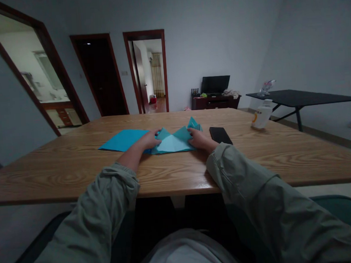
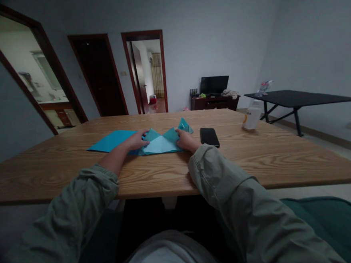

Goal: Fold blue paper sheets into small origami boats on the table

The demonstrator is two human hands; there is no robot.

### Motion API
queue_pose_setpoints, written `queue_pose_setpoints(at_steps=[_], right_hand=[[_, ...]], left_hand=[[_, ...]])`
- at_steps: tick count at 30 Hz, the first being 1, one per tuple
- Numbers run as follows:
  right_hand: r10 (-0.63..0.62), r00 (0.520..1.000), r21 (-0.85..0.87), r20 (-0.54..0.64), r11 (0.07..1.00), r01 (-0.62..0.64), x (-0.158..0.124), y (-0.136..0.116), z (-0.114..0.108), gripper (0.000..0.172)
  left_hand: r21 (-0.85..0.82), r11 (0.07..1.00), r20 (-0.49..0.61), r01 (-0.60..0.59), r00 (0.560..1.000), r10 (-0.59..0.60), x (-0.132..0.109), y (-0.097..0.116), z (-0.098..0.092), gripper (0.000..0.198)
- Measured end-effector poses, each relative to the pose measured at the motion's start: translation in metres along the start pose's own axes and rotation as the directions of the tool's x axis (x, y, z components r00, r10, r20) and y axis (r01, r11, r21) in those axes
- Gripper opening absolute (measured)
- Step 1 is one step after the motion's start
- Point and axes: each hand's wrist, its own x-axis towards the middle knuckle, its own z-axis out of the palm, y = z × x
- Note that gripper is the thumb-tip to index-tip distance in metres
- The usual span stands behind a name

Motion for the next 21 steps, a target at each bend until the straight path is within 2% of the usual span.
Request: queue_pose_setpoints(at_steps=[5, 8, 12, 18, 21], right_hand=[[-0.172, 0.985, -0.037, -0.01, 0.985, 0.171, -0.002, -0.001, 0.001, 0.058], [-0.225, 0.974, -0.08, 0.032, 0.971, 0.227, -0.005, -0.008, -0.001, 0.051], [-0.267, 0.959, -0.131, 0.089, 0.952, 0.277, -0.012, -0.02, -0.006, 0.044], [-0.313, 0.944, -0.175, 0.102, 0.929, 0.327, -0.017, -0.028, -0.006, 0.041], [-0.378, 0.92, -0.143, 0.109, 0.909, 0.391, -0.016, -0.028, -0.006, 0.041]], left_hand=[[0.001, 0.989, 0.106, -0.149, 0.983, 0.148, -0.005, 0.012, 0.001, 0.058], [0.056, 0.988, 0.185, -0.144, 0.974, 0.131, -0.008, 0.021, 0.0, 0.055], [0.146, 0.981, 0.23, -0.13, 0.969, 0.094, -0.011, 0.029, 0.0, 0.05], [0.137, 0.96, 0.285, -0.244, 0.938, 0.198, -0.011, 0.03, 0.006, 0.047], [0.143, 0.946, 0.298, -0.292, 0.924, 0.24, -0.011, 0.035, 0.007, 0.045]])
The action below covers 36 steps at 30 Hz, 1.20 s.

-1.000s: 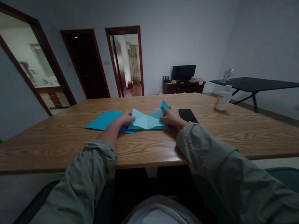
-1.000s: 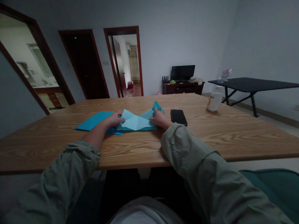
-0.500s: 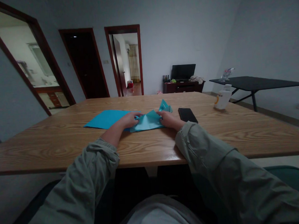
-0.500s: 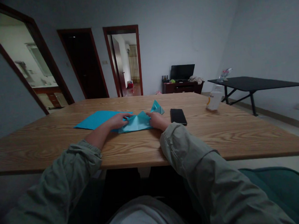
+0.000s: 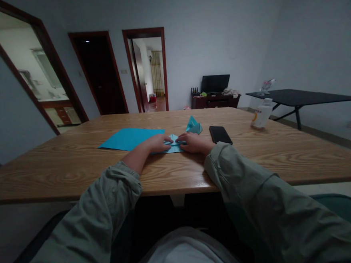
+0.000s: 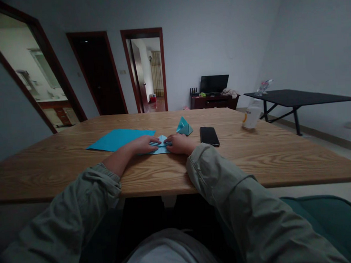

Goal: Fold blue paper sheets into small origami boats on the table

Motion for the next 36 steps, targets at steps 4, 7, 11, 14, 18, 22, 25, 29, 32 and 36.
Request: queue_pose_setpoints(at_steps=[4, 7, 11, 14, 18, 22, 25, 29, 32, 36], right_hand=[[-0.082, 0.996, 0.071, 0.02, 0.994, 0.081, 0.001, -0.001, -0.001, 0.04], [-0.076, 0.996, 0.125, 0.039, 0.99, 0.07, 0.002, -0.002, -0.002, 0.039], [-0.064, 0.996, 0.199, 0.07, 0.979, 0.049, 0.002, 0.0, -0.001, 0.041], [-0.071, 0.993, 0.263, 0.091, 0.964, 0.044, 0.002, 0.004, 0.001, 0.046], [-0.102, 0.99, 0.325, 0.1, 0.944, 0.065, 0.002, 0.007, 0.001, 0.055], [-0.12, 0.986, 0.346, 0.112, 0.935, 0.075, 0.001, 0.007, -0.001, 0.059], [-0.118, 0.986, 0.346, 0.118, 0.935, 0.071, 0.001, 0.007, -0.001, 0.061], [-0.111, 0.987, 0.357, 0.119, 0.932, 0.062, 0.002, 0.008, 0.0, 0.057], [-0.101, 0.987, 0.376, 0.122, 0.925, 0.048, 0.002, 0.009, 0.0, 0.054], [-0.12, 0.985, 0.395, 0.123, 0.917, 0.062, 0.004, 0.011, 0.002, 0.046]], left_hand=[[0.015, 1.0, 0.026, -0.017, 1.0, 0.016, -0.001, 0.008, -0.003, 0.041], [-0.022, 1.0, 0.043, 0.008, 0.999, -0.007, -0.002, 0.011, -0.005, 0.041], [-0.074, 0.996, 0.082, 0.047, 0.996, -0.041, -0.004, 0.01, -0.007, 0.05], [-0.073, 0.997, 0.131, 0.039, 0.991, -0.029, -0.005, 0.009, -0.009, 0.06], [-0.052, 0.999, 0.212, 0.014, 0.977, -0.003, -0.005, 0.009, -0.013, 0.073], [-0.025, 0.999, 0.236, 0.048, 0.971, -0.041, -0.005, 0.01, -0.015, 0.077], [-0.024, 0.997, 0.23, 0.072, 0.971, -0.064, -0.007, 0.012, -0.016, 0.076], [-0.055, 0.995, 0.21, 0.08, 0.975, -0.066, -0.008, 0.009, -0.017, 0.069], [-0.111, 0.992, 0.192, 0.067, 0.98, -0.045, -0.007, 0.002, -0.016, 0.059], [-0.198, 0.978, 0.146, 0.067, 0.989, -0.038, -0.005, -0.004, -0.013, 0.045]])
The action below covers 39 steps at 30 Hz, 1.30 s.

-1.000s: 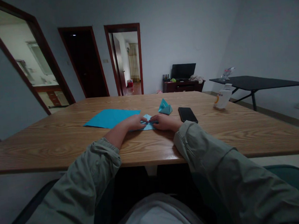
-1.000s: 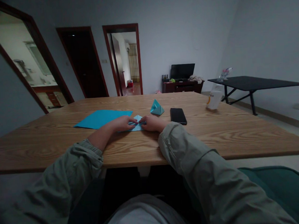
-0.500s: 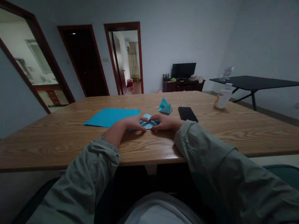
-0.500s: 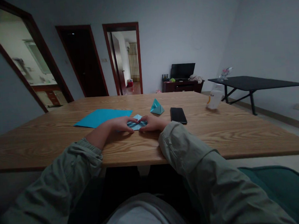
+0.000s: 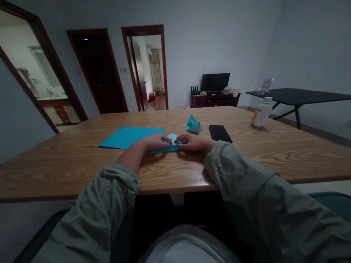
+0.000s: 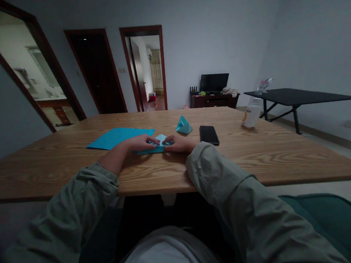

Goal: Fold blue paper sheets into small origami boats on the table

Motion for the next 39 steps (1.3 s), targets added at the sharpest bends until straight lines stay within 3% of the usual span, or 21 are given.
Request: queue_pose_setpoints(at_steps=[6, 11, 16, 22, 26, 30, 39], right_hand=[[0.093, 0.994, -0.032, -0.056, 0.995, -0.095, 0.001, 0.0, -0.001, 0.03], [0.191, 0.977, -0.088, -0.097, 0.976, -0.2, 0.001, -0.002, -0.002, 0.034], [0.142, 0.97, -0.075, -0.197, 0.984, -0.159, 0.002, 0.004, 0.001, 0.038], [0.127, 0.97, -0.097, -0.206, 0.984, -0.149, 0.001, 0.008, 0.002, 0.038], [0.125, 0.971, -0.098, -0.203, 0.984, -0.147, 0.001, 0.008, 0.002, 0.038], [0.135, 0.973, -0.1, -0.188, 0.983, -0.155, 0.0, 0.009, 0.001, 0.038], [0.15, 0.972, -0.101, -0.182, 0.98, -0.171, 0.0, 0.006, 0.0, 0.038]], left_hand=[[-0.036, 0.998, -0.062, 0.052, 0.997, -0.055, 0.002, -0.003, 0.003, 0.042], [-0.035, 0.999, -0.14, 0.008, 0.99, -0.013, 0.004, -0.008, 0.002, 0.04], [-0.083, 0.997, -0.195, -0.003, 0.981, -0.013, 0.003, -0.01, -0.001, 0.044], [-0.153, 0.988, -0.247, -0.002, 0.968, -0.036, -0.004, -0.02, -0.01, 0.04], [-0.062, 0.998, -0.328, 0.021, 0.944, -0.04, -0.011, -0.03, -0.019, 0.031], [0.004, 0.996, -0.258, 0.086, 0.963, -0.082, -0.019, -0.032, -0.023, 0.033], [-0.065, 0.99, -0.14, 0.123, 0.982, -0.131, -0.018, -0.028, -0.017, 0.03]])
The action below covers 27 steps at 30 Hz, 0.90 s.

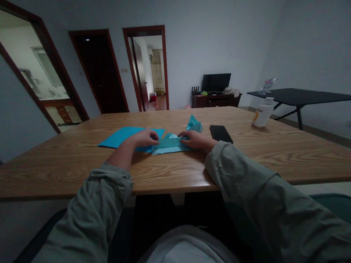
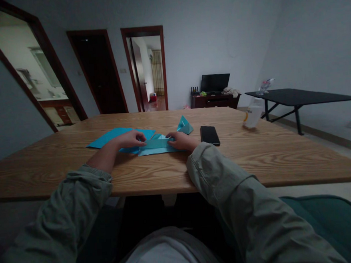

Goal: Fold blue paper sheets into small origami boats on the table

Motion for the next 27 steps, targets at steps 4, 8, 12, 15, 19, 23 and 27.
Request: queue_pose_setpoints(at_steps=[4, 8, 12, 15, 19, 23, 27], right_hand=[[-0.015, 1.0, -0.004, -0.002, 1.0, 0.015, 0.001, 0.003, 0.002, 0.038], [-0.021, 1.0, 0.003, -0.005, 1.0, 0.021, 0.001, 0.003, 0.002, 0.038], [-0.018, 1.0, 0.0, 0.002, 1.0, 0.018, 0.001, 0.0, 0.0, 0.039], [-0.023, 1.0, -0.012, 0.005, 1.0, 0.023, 0.0, -0.001, -0.001, 0.041], [-0.014, 1.0, -0.03, 0.018, 0.999, 0.014, 0.0, -0.002, -0.001, 0.043], [-0.015, 1.0, -0.02, 0.014, 1.0, 0.015, -0.001, -0.004, -0.003, 0.042], [-0.003, 1.0, 0.01, -0.001, 1.0, 0.003, -0.002, -0.006, -0.004, 0.042]], left_hand=[[-0.066, 0.997, 0.037, -0.026, 0.999, 0.029, 0.002, -0.001, 0.003, 0.037], [-0.093, 0.995, 0.043, -0.044, 0.998, 0.048, 0.001, 0.003, 0.006, 0.039], [-0.059, 0.996, 0.041, -0.064, 0.997, 0.067, 0.003, 0.008, 0.01, 0.043], [-0.007, 0.996, 0.04, -0.089, 0.995, 0.09, 0.006, 0.013, 0.014, 0.044], [0.048, 0.991, 0.024, -0.128, 0.992, 0.127, 0.006, 0.02, 0.016, 0.048], [0.04, 0.994, 0.036, -0.102, 0.994, 0.1, 0.005, 0.021, 0.015, 0.051], [0.006, 0.995, 0.045, -0.098, 0.994, 0.098, 0.006, 0.018, 0.015, 0.053]])
